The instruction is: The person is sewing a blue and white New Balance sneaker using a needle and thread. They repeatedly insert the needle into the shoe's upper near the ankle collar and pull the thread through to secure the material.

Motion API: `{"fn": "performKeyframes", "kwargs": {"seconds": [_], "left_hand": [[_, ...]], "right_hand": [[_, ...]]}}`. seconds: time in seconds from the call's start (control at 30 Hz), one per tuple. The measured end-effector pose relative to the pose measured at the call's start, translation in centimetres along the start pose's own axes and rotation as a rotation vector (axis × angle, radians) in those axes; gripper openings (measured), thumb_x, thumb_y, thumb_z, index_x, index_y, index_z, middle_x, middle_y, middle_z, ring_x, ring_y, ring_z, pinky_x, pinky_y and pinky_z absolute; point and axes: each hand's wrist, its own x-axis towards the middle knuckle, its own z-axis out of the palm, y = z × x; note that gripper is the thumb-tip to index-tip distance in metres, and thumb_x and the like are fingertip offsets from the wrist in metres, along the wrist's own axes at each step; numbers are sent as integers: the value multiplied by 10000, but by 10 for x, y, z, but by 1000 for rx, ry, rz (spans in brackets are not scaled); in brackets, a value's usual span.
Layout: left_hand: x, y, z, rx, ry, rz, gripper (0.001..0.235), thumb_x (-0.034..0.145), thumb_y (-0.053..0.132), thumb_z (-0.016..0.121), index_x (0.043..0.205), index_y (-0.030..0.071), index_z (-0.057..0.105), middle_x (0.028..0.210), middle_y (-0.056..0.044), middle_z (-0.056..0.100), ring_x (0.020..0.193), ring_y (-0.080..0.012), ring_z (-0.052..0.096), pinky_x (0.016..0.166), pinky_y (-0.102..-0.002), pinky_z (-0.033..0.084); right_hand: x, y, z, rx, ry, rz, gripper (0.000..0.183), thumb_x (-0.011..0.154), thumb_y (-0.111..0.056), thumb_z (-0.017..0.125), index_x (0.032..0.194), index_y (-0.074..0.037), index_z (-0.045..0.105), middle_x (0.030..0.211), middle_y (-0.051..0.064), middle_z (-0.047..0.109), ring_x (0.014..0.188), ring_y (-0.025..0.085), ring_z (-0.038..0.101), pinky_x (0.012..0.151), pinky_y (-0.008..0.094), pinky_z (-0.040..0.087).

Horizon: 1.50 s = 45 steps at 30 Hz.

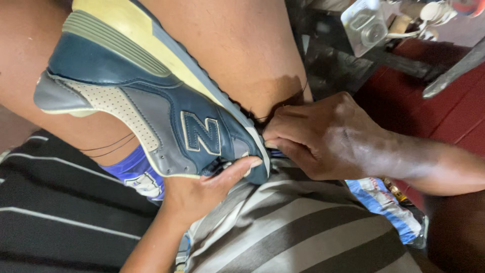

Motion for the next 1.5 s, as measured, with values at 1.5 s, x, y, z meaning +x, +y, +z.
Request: {"fn": "performKeyframes", "kwargs": {"seconds": [1.5], "left_hand": [[8,30,-61,517,184,422,173,875,82,696,1041,40,722,1052,-127,695,886,-281,698,730,-374,563]], "right_hand": [[-23,81,-12,487,-318,192,215,799,-42,746,1013,-55,751,896,62,839,805,166,782,714,292,620]]}}
